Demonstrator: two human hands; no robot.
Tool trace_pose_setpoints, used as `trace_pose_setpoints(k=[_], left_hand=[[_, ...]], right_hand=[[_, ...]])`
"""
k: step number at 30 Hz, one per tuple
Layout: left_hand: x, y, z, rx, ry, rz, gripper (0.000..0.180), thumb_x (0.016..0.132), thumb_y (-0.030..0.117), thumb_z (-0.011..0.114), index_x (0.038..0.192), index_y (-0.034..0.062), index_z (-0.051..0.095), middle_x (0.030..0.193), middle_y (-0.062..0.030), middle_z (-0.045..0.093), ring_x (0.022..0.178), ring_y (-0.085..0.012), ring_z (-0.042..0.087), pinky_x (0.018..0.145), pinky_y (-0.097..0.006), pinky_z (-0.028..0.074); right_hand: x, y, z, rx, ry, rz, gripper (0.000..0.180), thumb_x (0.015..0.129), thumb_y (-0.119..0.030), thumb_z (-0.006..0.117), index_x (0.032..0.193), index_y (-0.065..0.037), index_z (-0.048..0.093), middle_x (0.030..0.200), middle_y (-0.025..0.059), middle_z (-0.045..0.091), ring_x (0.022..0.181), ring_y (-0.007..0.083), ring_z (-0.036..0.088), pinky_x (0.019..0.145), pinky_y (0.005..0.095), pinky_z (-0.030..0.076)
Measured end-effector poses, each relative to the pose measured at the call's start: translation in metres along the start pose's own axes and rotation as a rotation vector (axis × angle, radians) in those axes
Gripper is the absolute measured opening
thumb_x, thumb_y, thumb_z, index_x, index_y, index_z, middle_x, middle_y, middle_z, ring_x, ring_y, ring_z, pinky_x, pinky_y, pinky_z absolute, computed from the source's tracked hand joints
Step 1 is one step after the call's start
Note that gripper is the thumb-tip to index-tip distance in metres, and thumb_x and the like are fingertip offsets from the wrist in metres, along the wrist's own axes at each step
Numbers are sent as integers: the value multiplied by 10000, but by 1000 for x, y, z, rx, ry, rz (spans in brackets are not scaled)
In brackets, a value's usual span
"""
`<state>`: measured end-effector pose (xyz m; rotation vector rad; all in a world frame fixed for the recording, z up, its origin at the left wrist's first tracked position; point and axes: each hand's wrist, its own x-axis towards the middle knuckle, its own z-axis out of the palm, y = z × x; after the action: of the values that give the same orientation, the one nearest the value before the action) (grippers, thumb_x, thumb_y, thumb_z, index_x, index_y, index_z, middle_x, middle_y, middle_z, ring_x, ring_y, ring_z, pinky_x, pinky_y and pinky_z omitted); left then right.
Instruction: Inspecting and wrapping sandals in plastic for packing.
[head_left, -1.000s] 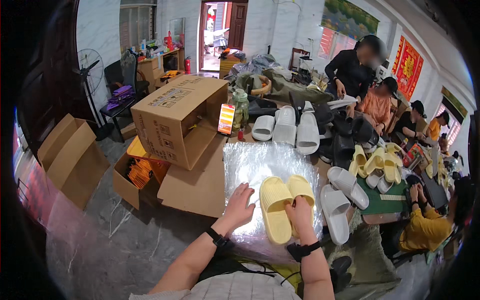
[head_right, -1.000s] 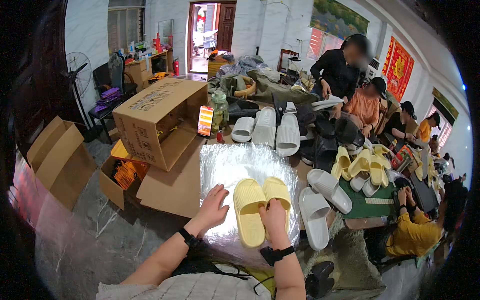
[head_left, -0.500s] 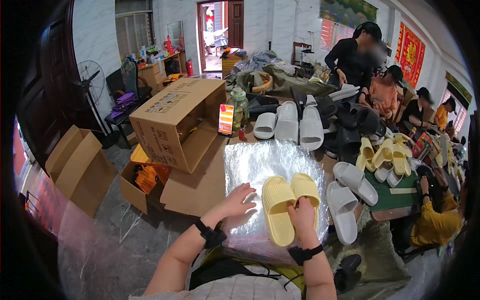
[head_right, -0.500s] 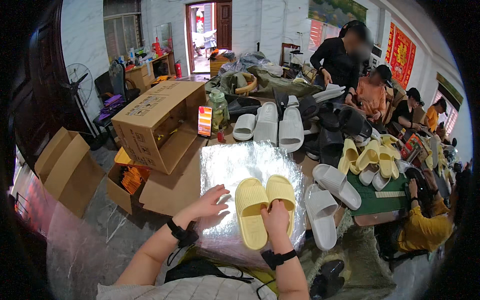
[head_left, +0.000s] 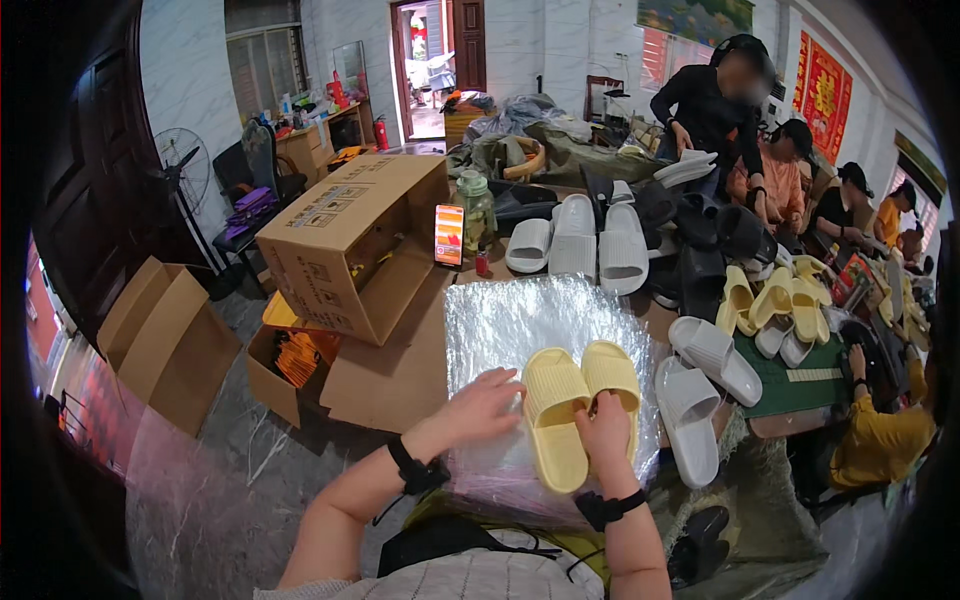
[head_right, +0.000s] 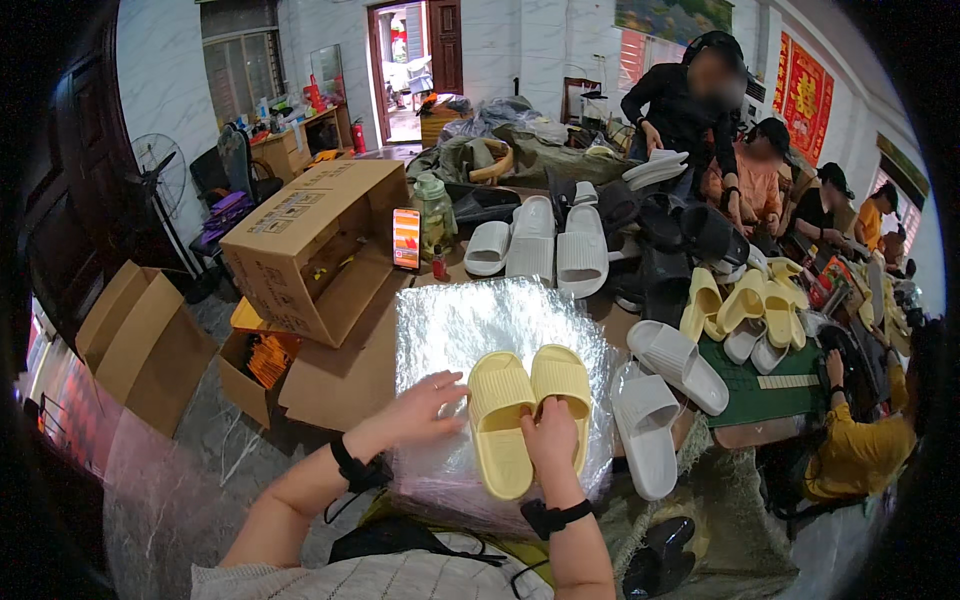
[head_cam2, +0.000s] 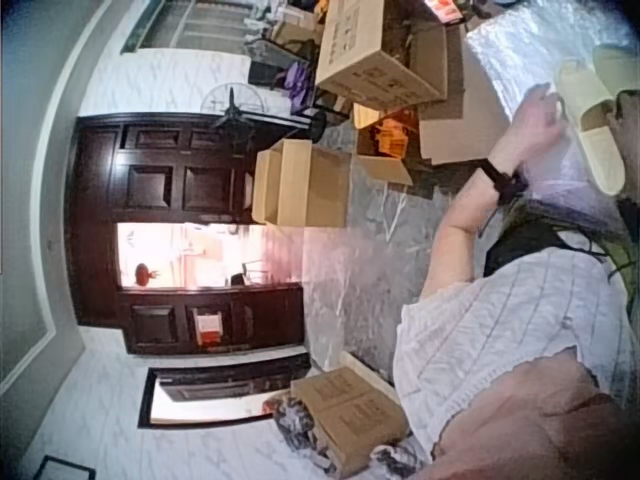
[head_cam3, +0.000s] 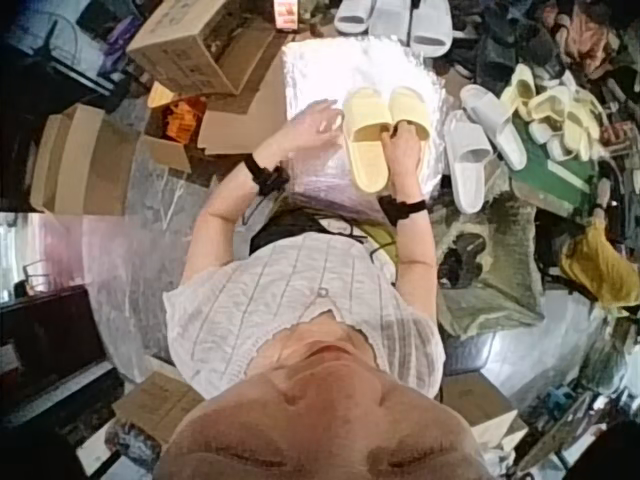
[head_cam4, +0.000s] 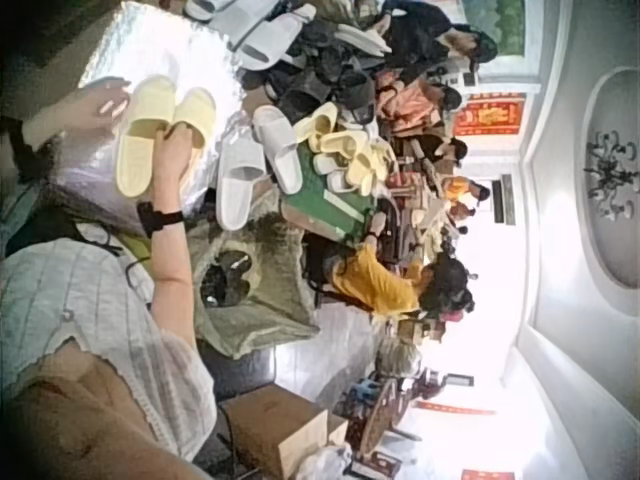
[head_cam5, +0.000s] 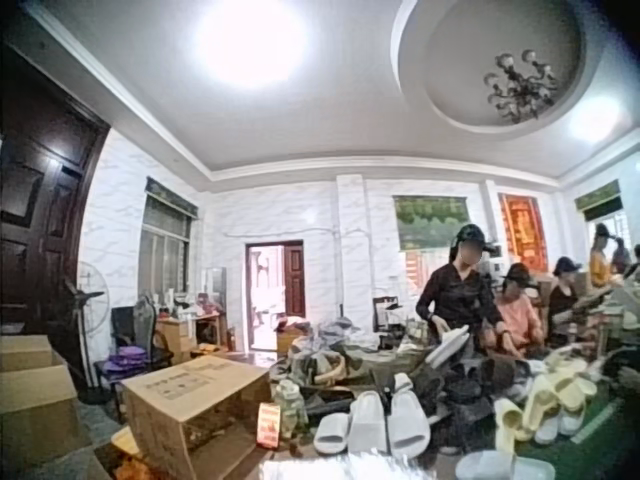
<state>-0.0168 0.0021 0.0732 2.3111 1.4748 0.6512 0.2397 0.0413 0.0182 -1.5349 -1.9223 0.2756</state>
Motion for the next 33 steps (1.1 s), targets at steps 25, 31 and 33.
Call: trace_pose_setpoints(k=[25,31,33], left_hand=[[-8,5,38,17,94,45,341,1032,308,494,1224,95,678,1136,-199,612,1135,-404,557,1015,-441,450],[2,6,23,-406,-8,-240,401,1057,308,414,1274,78,660,1231,-169,666,1139,-303,619,1003,-353,457],[0,2,24,-440,15,-229,434,1066,319,390,1286,52,652,1253,-152,675,1156,-239,623,1014,-332,448]], right_hand=[[-70,-9,-136,852,193,-70,390,904,-72,702,1262,37,591,1220,101,659,1101,183,624,928,314,489],[-87,-25,-140,891,-195,-136,451,855,-37,741,1283,13,607,1263,120,663,1161,211,620,974,342,479],[-88,-27,-130,848,-480,-250,461,850,-49,747,1286,1,608,1272,120,661,1176,218,617,987,344,475]])
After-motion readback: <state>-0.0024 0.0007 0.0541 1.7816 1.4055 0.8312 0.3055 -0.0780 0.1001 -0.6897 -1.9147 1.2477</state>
